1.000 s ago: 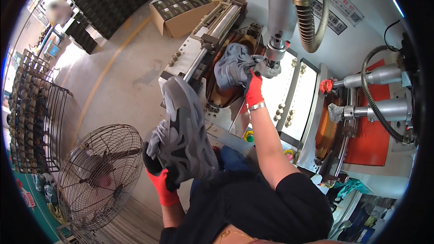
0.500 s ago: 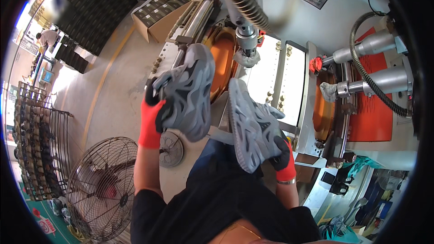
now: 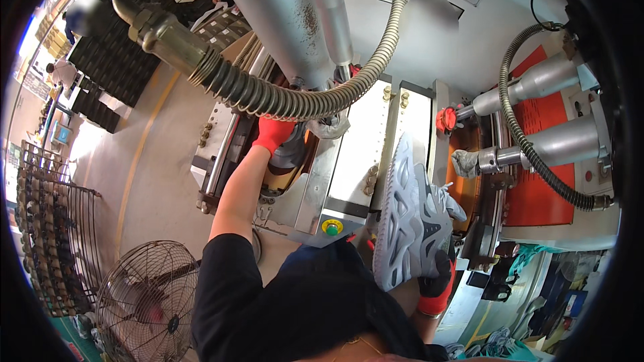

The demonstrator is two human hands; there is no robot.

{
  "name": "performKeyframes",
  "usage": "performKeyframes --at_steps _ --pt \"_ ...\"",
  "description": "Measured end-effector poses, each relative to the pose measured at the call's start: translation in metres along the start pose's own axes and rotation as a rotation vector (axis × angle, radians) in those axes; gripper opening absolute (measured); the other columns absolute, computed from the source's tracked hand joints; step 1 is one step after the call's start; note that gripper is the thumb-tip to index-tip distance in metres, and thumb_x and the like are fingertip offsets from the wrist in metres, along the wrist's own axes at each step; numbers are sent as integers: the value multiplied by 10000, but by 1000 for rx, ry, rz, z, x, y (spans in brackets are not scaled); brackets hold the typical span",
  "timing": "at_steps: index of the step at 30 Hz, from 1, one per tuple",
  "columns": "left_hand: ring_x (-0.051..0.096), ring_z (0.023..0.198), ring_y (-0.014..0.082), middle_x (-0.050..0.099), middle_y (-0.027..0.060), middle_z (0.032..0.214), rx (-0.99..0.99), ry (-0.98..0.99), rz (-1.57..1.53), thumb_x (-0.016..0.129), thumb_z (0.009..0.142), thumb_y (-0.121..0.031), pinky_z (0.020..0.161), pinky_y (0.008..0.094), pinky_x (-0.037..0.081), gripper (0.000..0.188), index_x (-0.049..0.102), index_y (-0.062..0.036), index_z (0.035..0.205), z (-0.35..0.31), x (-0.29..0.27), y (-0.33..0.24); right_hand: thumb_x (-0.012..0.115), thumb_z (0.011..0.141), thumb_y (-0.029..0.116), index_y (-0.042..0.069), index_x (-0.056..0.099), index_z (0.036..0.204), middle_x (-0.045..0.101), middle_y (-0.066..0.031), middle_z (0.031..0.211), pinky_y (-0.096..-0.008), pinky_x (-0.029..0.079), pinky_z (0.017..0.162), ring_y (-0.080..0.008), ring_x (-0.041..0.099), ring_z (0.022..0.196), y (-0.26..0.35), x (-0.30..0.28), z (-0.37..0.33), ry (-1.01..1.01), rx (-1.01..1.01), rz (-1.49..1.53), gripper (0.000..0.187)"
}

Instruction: The person repeatedly picks up pairs of sneakers from a conveyor belt, places them into a machine, and removes them after processing. The person handles both gray and black sneakers, placing them on the belt after each cycle.

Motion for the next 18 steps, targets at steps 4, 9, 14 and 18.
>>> performKeyframes --at_steps 4,9,14,18 --pt "498 1439 335 546 60 1559 63 -203 -27 504 1042 -425 1246 545 296 520 535 -260 1534 -9 -4 -5 603 897 167 -20 409 1582 552 -188 1496 -423 461 1133 -325 574 1344 -6 4 -1 -36 -26 -7 736" --pt "618 1274 382 609 184 1437 3 34 -104 655 945 -406 1085 509 472 585 572 -177 1476 5 35 42 609 914 180 -25 406 1582 567 -187 1479 -420 441 1148 -323 567 1350 -15 28 -22 -28 -19 5 728" --pt "689 1035 443 653 239 1218 -162 -172 -301 796 840 -298 862 532 557 850 399 -125 1571 -40 52 11 645 922 184 -43 399 1579 571 -191 1471 -415 451 1136 -313 578 1333 -38 33 -64 -62 -46 91 738" --pt "672 1103 461 647 262 1255 -222 -123 -334 821 835 -343 919 508 552 941 341 -98 1606 -37 51 23 690 911 233 -50 395 1578 578 -192 1466 -409 464 1124 -305 588 1325 -41 27 -108 -96 -92 57 783"
Point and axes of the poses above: each hand's wrist, its own z-axis towards the middle knuckle, its own x-axis out of the palm, y = z × x, the point moved 5 cm from there along z, towards the middle knuckle
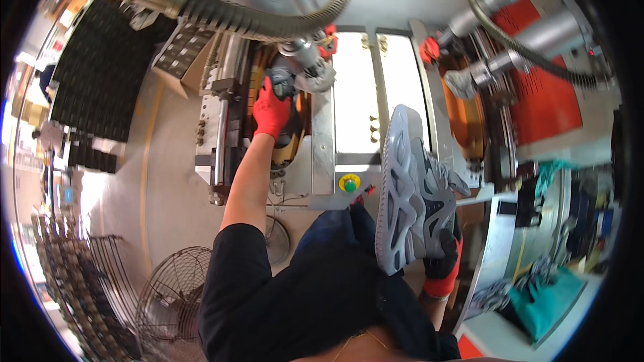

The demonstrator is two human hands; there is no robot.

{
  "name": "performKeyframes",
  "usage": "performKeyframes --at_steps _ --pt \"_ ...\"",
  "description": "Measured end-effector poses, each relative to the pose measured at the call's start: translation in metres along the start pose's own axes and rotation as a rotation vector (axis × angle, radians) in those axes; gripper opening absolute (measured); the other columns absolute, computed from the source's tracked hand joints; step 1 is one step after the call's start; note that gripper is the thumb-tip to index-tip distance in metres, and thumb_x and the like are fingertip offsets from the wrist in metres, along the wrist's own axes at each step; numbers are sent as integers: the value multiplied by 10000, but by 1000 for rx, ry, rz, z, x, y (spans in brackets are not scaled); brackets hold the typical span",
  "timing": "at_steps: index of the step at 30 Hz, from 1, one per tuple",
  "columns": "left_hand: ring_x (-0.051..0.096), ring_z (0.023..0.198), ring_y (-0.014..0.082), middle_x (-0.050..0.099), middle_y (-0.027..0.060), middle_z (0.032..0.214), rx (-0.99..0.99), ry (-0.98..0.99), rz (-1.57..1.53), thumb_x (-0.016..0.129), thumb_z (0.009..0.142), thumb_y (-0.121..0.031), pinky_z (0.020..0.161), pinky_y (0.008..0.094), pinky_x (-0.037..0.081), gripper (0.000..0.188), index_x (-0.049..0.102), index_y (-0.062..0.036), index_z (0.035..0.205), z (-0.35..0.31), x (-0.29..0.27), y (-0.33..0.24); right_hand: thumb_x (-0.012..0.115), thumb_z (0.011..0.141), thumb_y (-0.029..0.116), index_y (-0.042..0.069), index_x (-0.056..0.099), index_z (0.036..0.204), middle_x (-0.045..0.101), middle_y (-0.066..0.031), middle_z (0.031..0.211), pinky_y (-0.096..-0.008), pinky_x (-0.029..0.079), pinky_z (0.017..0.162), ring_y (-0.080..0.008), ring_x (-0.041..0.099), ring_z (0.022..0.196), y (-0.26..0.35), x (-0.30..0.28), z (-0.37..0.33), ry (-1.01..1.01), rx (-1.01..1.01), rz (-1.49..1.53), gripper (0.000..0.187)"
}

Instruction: The person repeatedly picks up pairs of sneakers from a conveyor belt, places them into a machine, and removes them after processing. The person handles both gray and black sneakers, placing them on the belt after each cycle.

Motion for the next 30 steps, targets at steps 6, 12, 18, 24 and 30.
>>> performKeyframes --at_steps 6,12,18,24,30 --pt "378 1493 406 398 253 1620 73 -185 -488 755 904 -149 1234 463 289 829 334 18 1599 -90 -33 -94 747 863 276 -35 415 1572 592 -170 1448 -405 487 1097 -275 602 1299 18 -31 -70 -202 -112 0 842" --pt "298 1532 468 395 290 1607 533 187 -342 803 845 -292 1249 581 224 905 388 42 1576 -280 5 -207 750 830 183 -23 449 1552 601 -140 1431 -383 457 1112 -238 573 1310 57 -82 -116 -396 -193 -2 809" --pt "283 1520 515 374 277 1635 463 211 358 750 829 -607 1210 702 182 972 467 -26 1554 -309 82 -194 733 849 139 -33 447 1545 598 -137 1436 -374 442 1118 -221 570 1299 90 -193 -172 -535 -323 168 772" --pt "486 1442 348 511 214 1552 322 777 -975 604 974 -136 1206 453 367 671 388 17 1591 -409 75 -358 809 792 192 -60 378 1583 514 -165 1545 -382 378 1186 -245 480 1424 124 -338 -215 -804 -358 -112 936" --pt "504 1405 293 494 85 1586 -299 2154 -1557 486 1063 -613 1195 448 405 743 394 -108 1601 -658 158 -628 863 802 198 -18 348 1611 491 -169 1571 -372 377 1187 -225 451 1456 197 -455 -244 -779 -334 -391 983"
Point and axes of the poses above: each hand's wrist, its own z-axis towards the middle knuckle, its own x-axis out of the palm, y = z × x, the point moved 5 cm from there along z, towards the middle knuckle
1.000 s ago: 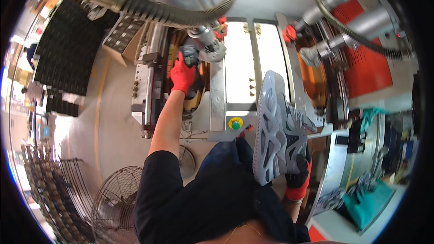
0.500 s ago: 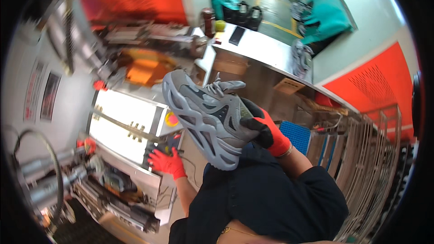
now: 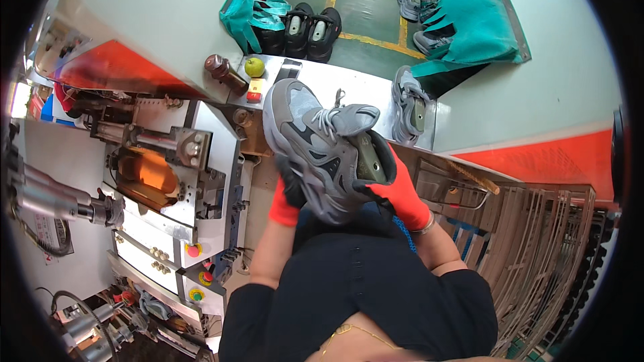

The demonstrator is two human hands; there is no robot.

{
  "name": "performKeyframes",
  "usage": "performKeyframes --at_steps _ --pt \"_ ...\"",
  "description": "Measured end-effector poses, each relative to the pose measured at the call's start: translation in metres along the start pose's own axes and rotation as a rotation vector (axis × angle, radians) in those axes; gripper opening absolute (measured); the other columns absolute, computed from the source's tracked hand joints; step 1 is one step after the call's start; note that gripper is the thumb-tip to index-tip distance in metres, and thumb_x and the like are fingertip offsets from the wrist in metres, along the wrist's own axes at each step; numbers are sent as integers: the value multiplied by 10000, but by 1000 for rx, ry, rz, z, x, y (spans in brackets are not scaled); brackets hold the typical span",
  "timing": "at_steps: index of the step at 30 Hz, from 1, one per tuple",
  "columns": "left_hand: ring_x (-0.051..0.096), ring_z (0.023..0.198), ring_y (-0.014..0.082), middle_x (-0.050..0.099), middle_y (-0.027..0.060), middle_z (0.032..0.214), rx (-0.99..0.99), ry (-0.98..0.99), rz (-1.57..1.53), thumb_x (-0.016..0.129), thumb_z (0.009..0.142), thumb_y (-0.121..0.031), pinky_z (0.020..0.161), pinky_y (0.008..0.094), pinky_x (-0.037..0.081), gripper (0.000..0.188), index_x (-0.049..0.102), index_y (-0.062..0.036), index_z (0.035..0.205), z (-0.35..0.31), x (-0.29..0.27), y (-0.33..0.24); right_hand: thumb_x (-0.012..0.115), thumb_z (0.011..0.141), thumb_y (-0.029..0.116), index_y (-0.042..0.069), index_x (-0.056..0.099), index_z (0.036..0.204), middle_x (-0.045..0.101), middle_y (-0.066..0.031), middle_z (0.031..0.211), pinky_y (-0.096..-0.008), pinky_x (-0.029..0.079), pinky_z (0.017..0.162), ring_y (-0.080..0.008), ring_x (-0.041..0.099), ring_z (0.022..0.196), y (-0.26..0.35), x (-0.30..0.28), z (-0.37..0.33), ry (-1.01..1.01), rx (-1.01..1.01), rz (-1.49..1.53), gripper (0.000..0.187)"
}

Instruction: The person repeatedly picks up pairs of sneakers from a conveyor belt, places them into a machine, and removes them after processing. The person handles both gray and black sneakers, placing them on the belt after each cycle.

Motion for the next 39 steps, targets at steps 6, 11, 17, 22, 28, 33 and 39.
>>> performKeyframes --at_steps 6,11,17,22,28,33,39 --pt "504 1414 353 478 88 1608 -61 -95 2 527 984 -726 1193 551 419 865 354 -180 1633 100 25 52 848 792 171 36 311 1636 547 -171 1504 -377 470 1096 -208 528 1372 -6 -93 86 107 -9 -197 1009" --pt "586 1328 335 565 152 1487 -122 -219 177 453 1065 -641 1144 514 480 772 392 -63 1573 176 11 58 834 785 163 43 521 1399 657 -95 1156 -326 541 853 -156 614 1013 -60 -141 170 73 287 -11 699" --pt "476 1437 366 499 141 1573 -275 -198 193 565 1022 -627 1196 559 397 813 355 -103 1608 324 -14 77 840 777 152 15 540 1405 648 -99 1238 -345 499 983 -177 585 1155 -68 -220 271 -113 141 -127 709" --pt "431 1490 322 411 78 1652 -462 -7 93 506 1071 -549 1171 586 420 720 313 -146 1636 468 46 100 858 713 187 14 555 1432 650 -220 1376 -423 503 1062 -384 613 1290 -42 -335 352 -156 205 -576 799" --pt "419 1500 350 330 158 1673 -655 -48 447 556 1089 -454 1164 528 422 726 231 -182 1679 548 18 207 837 728 168 83 544 1474 620 -165 1441 -441 463 1121 -373 580 1323 -99 -481 387 -188 406 -930 806" --pt "466 1470 330 363 162 1656 -704 34 500 567 1099 -371 1166 466 432 703 257 -91 1664 554 6 217 824 741 183 177 490 1513 480 -134 1577 -600 356 1166 -390 432 1446 -293 -583 336 -292 525 -1409 841" --pt "469 1466 307 398 181 1637 -462 -116 674 672 1019 -180 1187 429 398 709 335 -6 1618 524 -3 147 906 636 225 146 467 1500 447 -208 1506 -567 387 1168 -453 417 1410 -290 -567 365 -396 685 -1374 972"
Point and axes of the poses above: each hand's wrist, its own z-axis towards the middle knuckle, its own x-axis out of the palm, y = z × x, the point moved 5 cm from there along z, towards the middle knuckle
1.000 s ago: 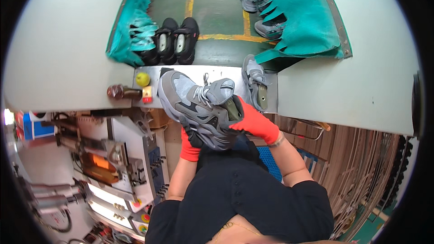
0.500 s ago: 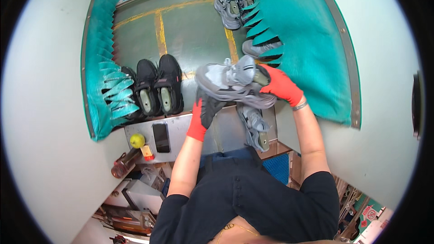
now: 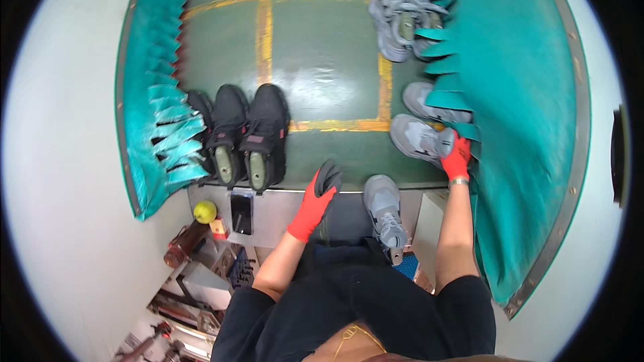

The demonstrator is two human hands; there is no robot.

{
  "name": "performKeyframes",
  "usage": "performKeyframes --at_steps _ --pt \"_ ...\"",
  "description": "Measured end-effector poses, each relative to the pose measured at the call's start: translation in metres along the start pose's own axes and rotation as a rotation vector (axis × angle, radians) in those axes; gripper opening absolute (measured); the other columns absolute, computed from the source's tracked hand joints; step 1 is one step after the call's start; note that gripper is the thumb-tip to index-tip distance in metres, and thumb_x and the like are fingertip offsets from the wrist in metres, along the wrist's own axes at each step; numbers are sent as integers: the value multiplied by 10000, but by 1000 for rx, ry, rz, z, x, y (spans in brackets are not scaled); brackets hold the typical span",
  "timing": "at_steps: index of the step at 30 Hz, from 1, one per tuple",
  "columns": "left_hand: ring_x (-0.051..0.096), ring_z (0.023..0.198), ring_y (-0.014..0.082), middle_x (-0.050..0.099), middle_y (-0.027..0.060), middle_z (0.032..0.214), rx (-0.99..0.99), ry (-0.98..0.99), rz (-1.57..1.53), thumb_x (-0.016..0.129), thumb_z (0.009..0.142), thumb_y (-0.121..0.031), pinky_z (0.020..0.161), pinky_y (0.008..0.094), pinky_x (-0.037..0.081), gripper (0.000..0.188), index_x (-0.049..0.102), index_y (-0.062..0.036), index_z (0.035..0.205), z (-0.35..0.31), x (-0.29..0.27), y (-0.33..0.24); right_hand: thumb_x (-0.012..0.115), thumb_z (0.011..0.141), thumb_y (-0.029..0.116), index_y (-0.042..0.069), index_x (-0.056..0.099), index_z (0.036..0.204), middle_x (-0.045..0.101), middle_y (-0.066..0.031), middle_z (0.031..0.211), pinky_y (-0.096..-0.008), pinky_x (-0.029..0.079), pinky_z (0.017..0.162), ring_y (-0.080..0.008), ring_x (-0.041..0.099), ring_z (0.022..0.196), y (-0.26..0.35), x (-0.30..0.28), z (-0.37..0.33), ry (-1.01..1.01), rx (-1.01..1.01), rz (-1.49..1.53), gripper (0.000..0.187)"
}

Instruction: The person repeatedly picks up pairs of sneakers from a conveyor belt, places them into a machine, and removes them after processing. The person handles both gray and black sneakers, placing them on the belt after each cycle.

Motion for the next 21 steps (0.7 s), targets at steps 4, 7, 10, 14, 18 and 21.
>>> performKeyframes --at_steps 4,7,10,14,18,21 --pt "398 1500 371 379 251 1628 358 -514 857 792 900 -171 1226 459 330 842 344 40 1581 -50 -46 -51 889 665 166 96 415 1514 438 -234 1503 -550 367 1195 -473 401 1415 -10 4 -13 -169 27 -30 975" --pt "353 1499 444 359 296 1613 377 -695 1236 850 837 -230 1230 506 306 940 336 59 1569 -43 -99 -69 855 696 127 63 375 1536 424 -261 1519 -549 340 1215 -481 378 1437 -14 10 -30 -317 100 45 970" --pt "388 1476 437 386 286 1594 167 -678 1142 884 781 -274 1197 482 363 1031 323 53 1581 -10 -162 -33 757 791 80 5 298 1587 352 -297 1596 -543 281 1251 -497 318 1485 -1 3 -37 -356 184 418 922" --pt "516 1395 406 510 259 1519 67 -543 981 900 748 -296 1142 455 439 1057 341 41 1579 1 -178 -43 682 913 117 -63 299 1591 314 -327 1634 -513 218 1281 -459 253 1549 101 -34 -109 -474 214 619 799" --pt "635 1253 390 650 201 1384 139 -662 1133 840 796 -243 1040 455 505 845 465 -50 1529 -12 -147 -52 724 933 206 -49 312 1596 254 -288 1682 -484 208 1286 -435 248 1567 244 -51 -167 -110 -64 839 821" --pt "703 1110 352 751 122 1198 78 -603 702 764 848 -173 936 457 542 626 571 -111 1441 -19 -149 -41 748 916 197 4 304 1619 279 -276 1672 -459 267 1269 -417 280 1558 333 -58 -190 87 -338 1058 853"
Point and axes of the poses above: each hand's wrist, its own z-axis towards the middle knuckle, its own x-axis out of the palm, y = z × x, the point moved 5 cm from there along z, towards the middle knuckle
